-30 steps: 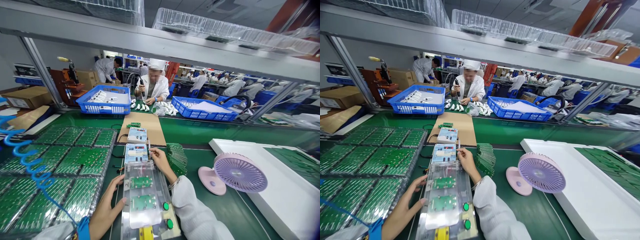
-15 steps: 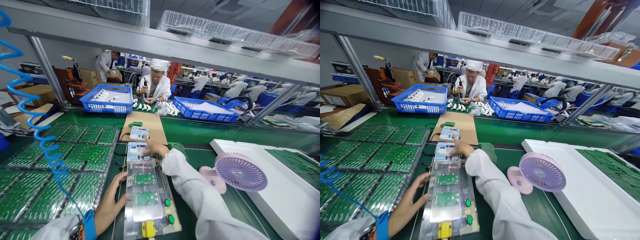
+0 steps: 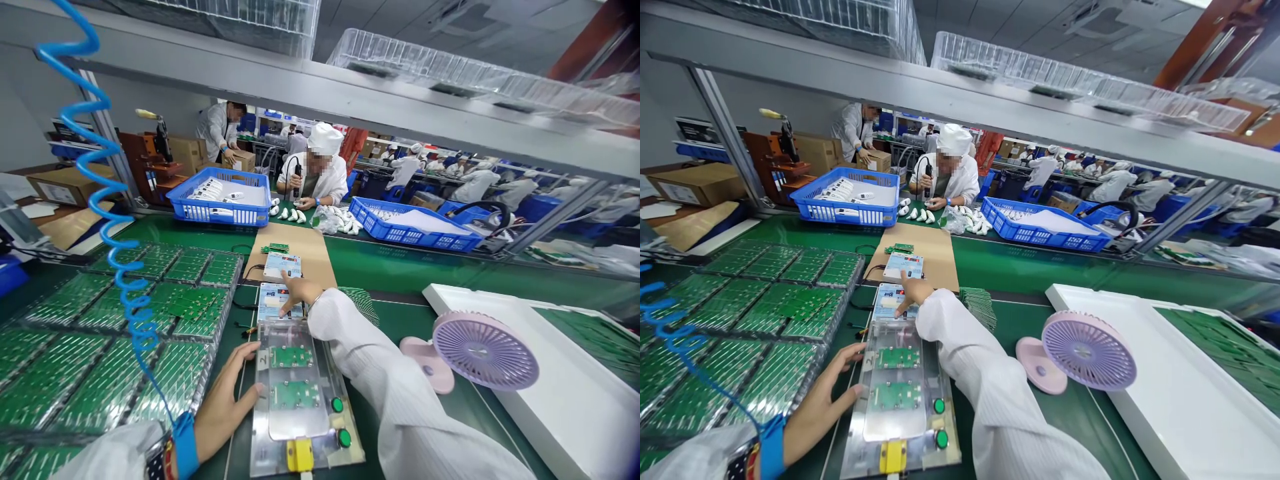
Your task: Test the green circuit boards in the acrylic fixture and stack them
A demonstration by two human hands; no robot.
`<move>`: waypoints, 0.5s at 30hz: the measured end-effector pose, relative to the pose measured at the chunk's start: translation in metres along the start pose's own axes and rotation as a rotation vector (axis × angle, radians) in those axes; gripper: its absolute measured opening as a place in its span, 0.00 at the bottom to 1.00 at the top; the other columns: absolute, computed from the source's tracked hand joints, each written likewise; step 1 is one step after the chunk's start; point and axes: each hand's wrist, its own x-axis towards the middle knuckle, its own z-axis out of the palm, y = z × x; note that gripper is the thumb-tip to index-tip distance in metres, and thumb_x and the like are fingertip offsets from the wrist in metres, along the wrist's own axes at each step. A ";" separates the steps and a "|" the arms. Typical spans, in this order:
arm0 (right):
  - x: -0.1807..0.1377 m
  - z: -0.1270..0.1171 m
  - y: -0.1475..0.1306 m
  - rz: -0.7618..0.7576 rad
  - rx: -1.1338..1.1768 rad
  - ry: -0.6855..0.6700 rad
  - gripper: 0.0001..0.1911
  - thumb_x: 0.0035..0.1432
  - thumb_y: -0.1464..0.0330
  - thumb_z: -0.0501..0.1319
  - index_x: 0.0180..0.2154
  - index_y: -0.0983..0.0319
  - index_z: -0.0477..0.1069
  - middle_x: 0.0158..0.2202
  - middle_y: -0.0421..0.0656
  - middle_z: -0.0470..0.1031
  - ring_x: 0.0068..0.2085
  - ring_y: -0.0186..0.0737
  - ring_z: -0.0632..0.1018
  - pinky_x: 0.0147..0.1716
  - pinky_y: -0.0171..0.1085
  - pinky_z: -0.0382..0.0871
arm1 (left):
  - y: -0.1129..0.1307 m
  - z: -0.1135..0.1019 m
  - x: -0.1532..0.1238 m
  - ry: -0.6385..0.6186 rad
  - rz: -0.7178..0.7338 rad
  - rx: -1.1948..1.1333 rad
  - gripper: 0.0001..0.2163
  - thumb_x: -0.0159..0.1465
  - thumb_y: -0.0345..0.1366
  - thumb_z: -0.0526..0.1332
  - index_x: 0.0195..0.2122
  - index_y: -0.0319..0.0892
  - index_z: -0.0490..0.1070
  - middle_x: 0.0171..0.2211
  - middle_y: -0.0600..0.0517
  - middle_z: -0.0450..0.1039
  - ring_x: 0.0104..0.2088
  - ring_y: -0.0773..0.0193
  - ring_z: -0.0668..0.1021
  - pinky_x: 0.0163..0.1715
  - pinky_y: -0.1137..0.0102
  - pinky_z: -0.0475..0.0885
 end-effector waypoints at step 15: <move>-0.015 -0.010 0.010 -0.071 0.299 0.244 0.60 0.28 0.59 0.73 0.61 0.64 0.48 0.51 0.55 0.68 0.49 0.58 0.71 0.42 0.43 0.66 | -0.004 -0.001 0.002 -0.028 0.038 -0.001 0.21 0.61 0.36 0.53 0.56 0.48 0.57 0.57 0.48 0.58 0.54 0.55 0.66 0.54 0.59 0.63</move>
